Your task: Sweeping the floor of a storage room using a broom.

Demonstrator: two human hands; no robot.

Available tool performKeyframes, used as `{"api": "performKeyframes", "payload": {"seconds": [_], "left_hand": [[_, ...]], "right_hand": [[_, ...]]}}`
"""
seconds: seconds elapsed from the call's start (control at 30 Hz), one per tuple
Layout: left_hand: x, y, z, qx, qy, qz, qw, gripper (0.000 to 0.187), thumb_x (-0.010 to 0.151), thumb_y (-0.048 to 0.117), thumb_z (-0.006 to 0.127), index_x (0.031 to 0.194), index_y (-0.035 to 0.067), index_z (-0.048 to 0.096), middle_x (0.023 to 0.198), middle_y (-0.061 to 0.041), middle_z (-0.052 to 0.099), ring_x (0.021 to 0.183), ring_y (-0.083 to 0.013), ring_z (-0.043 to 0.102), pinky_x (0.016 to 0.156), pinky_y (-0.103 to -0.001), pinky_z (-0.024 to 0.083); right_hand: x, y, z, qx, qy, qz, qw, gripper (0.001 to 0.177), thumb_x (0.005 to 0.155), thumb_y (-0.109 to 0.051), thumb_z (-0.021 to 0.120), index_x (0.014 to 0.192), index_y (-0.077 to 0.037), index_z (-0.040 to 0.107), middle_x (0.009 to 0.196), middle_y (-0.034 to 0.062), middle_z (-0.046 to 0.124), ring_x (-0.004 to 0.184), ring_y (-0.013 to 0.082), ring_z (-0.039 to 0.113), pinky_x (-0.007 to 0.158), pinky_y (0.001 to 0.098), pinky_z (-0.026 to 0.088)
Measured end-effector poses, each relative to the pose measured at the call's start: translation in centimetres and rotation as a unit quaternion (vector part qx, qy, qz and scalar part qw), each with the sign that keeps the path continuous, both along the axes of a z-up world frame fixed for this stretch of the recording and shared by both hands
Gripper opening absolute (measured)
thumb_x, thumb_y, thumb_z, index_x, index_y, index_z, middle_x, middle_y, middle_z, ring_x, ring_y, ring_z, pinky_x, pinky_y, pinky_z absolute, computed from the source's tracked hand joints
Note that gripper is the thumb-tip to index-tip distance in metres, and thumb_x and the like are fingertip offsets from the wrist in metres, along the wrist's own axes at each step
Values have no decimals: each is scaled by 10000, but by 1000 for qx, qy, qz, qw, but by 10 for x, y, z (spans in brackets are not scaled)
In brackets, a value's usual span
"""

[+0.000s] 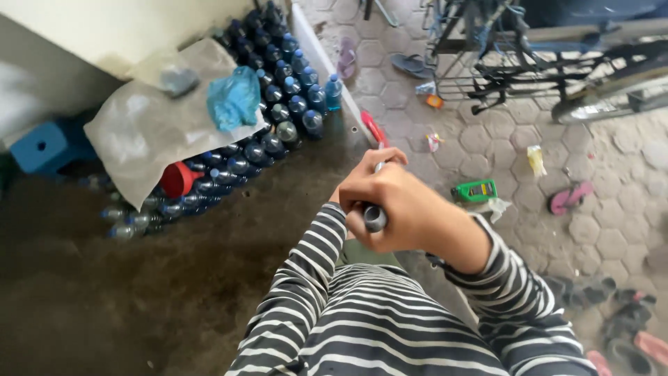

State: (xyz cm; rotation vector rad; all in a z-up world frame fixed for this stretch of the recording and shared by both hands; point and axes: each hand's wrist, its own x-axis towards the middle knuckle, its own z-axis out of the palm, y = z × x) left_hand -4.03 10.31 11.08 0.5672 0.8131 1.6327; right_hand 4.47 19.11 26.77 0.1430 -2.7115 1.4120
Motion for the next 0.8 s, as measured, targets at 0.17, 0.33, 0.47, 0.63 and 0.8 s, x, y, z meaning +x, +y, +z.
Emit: {"api": "performKeyframes", "payload": {"seconds": [0.17,0.33,0.47,0.63,0.8], "left_hand": [[7,3,-8,170,266,94,944,599,839,-46,690,1378,102,472,1193,-91,585,1145,-137,576,1049,-290,471],[13,-40,-29,12,501,47,864,337,793,-21,638,1094,125,675,728,-111,640,682,-250,658,658,-333,532],[8,-114,-38,-141,507,6,850,341,772,27,604,1071,168,685,760,-153,689,697,-324,705,654,-372,563],[12,-173,-129,-184,556,-48,809,269,792,85,647,1023,191,734,900,-134,746,854,-364,710,720,-427,575],[61,-135,-155,-116,523,26,844,418,725,-12,561,1062,166,732,1008,-92,761,944,-326,728,826,-405,576]], "right_hand": [[29,-18,69,43,81,25,995,30,753,-117,642,776,-98,648,610,35,571,519,215,558,541,322,469],[64,-63,103,-21,115,-82,990,146,672,-136,579,743,-35,657,586,54,581,467,148,564,488,280,469],[80,-65,43,-302,102,-142,937,307,806,-200,592,821,98,661,592,108,620,424,101,488,485,242,440],[79,-80,-45,-276,-23,-72,958,243,855,-168,577,840,57,668,645,67,619,528,119,522,521,268,438],[92,-106,-16,-160,-37,-89,982,147,836,-122,569,799,-17,665,619,20,615,539,98,584,533,258,464]]}}
